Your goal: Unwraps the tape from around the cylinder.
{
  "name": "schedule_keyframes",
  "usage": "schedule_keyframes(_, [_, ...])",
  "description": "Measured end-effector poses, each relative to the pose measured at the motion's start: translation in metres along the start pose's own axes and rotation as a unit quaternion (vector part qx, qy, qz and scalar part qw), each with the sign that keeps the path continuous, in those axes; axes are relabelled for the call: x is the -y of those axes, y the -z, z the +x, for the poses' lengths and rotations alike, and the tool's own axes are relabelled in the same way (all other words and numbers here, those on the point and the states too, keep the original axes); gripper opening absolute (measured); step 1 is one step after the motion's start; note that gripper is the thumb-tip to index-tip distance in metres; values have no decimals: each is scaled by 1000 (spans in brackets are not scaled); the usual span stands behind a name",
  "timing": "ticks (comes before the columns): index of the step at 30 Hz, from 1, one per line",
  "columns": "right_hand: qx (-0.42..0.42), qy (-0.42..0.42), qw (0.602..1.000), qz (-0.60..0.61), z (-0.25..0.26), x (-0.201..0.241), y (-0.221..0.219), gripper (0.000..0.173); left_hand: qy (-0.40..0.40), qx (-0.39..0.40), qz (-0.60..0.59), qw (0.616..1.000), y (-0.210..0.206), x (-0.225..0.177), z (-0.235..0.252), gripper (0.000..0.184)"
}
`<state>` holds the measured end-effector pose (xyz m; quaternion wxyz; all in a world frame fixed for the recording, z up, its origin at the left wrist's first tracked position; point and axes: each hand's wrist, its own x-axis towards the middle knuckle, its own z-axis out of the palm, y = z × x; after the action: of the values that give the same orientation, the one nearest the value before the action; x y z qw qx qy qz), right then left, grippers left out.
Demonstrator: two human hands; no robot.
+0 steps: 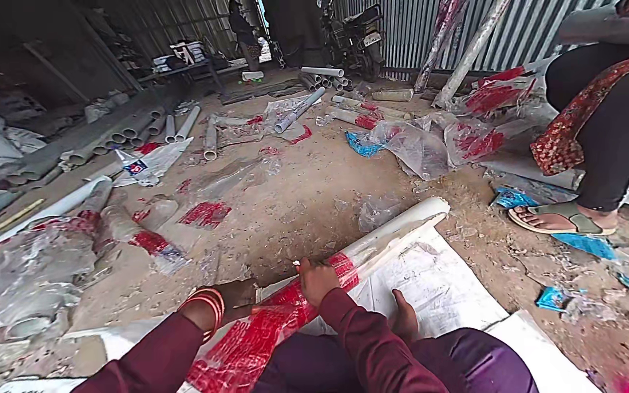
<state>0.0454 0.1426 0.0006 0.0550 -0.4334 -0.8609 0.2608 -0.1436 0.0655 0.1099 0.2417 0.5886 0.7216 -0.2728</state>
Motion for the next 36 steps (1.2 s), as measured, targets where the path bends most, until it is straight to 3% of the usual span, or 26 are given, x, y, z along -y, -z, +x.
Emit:
schedule_keyframes(3, [24, -6, 1000, 1, 7, 2, 5, 43, -42, 34, 23, 998, -4, 17, 16, 76])
schedule_keyframes(5, [35, -6, 999, 1, 11, 3, 7, 43, -68, 51, -63, 994, -14, 25, 14, 66])
schedule_keyframes(8, [55, -5, 998, 2, 17, 3, 11, 42, -32, -31, -55, 998, -37, 17, -8, 62])
schedule_keyframes(11, [59, -6, 998, 12, 24, 4, 11, 42, 0, -138, 11, 990, -70, -8, -42, 71])
schedule_keyframes(15, [60, -8, 998, 11, 27, 3, 10, 43, 63, -150, 18, 986, -78, -48, -62, 69])
schedule_keyframes(17, [58, -8, 998, 9, 29, 3, 10, 44, 37, -148, 46, 987, -65, -47, -58, 66])
schedule_keyframes(19, [56, -9, 998, 9, 29, 4, 10, 45, 23, -137, 40, 990, -58, -40, -46, 77])
schedule_keyframes(22, [50, -13, 999, 10, 28, 4, 9, 45, 39, -145, -26, 988, -62, -35, -35, 117])
schedule_keyframes(23, [47, -13, 999, 12, 27, 4, 8, 45, 43, -155, -35, 986, -64, -38, -35, 122])
schedule_keyframes(28, [41, -17, 999, 10, 21, 3, 10, 45, 10, -149, 11, 989, -69, -48, -52, 73])
schedule_keyframes(33, [50, -31, 998, 0, 10, 10, 26, 45, 24, -83, 34, 996, -46, -69, -83, 59])
schedule_keyframes(36, [23, -29, 999, 12, 6, 24, 27, 41, 40, -60, 34, 997, -32, -60, -97, 61])
